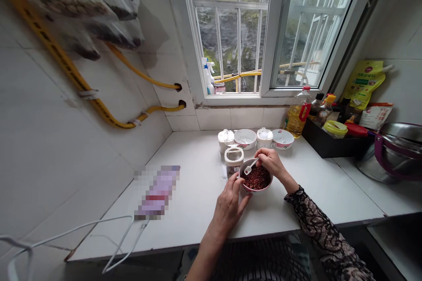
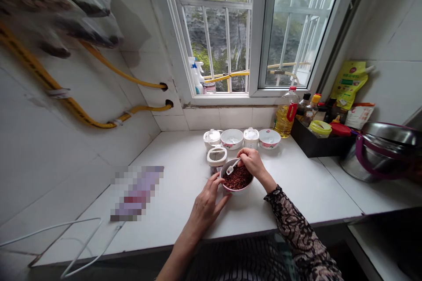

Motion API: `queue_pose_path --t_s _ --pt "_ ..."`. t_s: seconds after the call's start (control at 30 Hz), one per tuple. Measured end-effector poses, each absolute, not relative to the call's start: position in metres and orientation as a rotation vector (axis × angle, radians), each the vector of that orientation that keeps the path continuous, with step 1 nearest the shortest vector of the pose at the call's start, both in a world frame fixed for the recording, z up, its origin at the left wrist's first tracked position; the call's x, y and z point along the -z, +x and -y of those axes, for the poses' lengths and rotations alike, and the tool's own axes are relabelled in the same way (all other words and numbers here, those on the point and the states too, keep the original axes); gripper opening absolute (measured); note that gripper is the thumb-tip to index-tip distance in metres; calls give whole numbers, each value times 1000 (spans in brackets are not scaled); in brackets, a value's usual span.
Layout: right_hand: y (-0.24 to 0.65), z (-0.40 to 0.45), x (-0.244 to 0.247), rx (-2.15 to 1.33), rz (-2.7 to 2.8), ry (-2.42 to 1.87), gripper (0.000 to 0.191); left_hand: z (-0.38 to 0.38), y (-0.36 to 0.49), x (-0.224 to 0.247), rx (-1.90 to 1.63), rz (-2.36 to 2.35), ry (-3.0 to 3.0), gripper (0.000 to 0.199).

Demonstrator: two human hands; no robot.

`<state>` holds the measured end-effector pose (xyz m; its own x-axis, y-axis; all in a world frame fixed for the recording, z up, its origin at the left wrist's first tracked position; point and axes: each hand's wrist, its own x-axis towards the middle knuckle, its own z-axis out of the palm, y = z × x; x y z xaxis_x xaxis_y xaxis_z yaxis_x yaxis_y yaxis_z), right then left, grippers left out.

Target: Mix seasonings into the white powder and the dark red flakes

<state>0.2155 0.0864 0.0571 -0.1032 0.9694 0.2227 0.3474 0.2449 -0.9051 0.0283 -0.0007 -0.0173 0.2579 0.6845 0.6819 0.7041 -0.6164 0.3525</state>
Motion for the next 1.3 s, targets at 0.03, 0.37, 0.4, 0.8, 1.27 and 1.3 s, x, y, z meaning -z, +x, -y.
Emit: queue_pose_path --t_s 0.03,0.37,0.4,0.8,1.27,1.3 --pt "215 -86 -57 -840 1655 -1246 18 1 28 17 1322 1364 -2473 44" --pt "213 -84 -57 -997 1638 -1185 16 1 28 19 1301 1375 -2494 44" --pt "214 -85 -58 -1026 1599 -1187 16 1 28 19 1303 1378 -2491 44" --pt "222 -93 -62 -1102 1406 -1130 13 1 29 17 1336 1385 -2492 45" --pt "204 -78 -67 -136 1887 -939 20 1 29 18 1322 1382 -2486 44" --pt "209 -79 -67 -148 1842 -980 20 1 29 17 1319 1380 -2486 45"
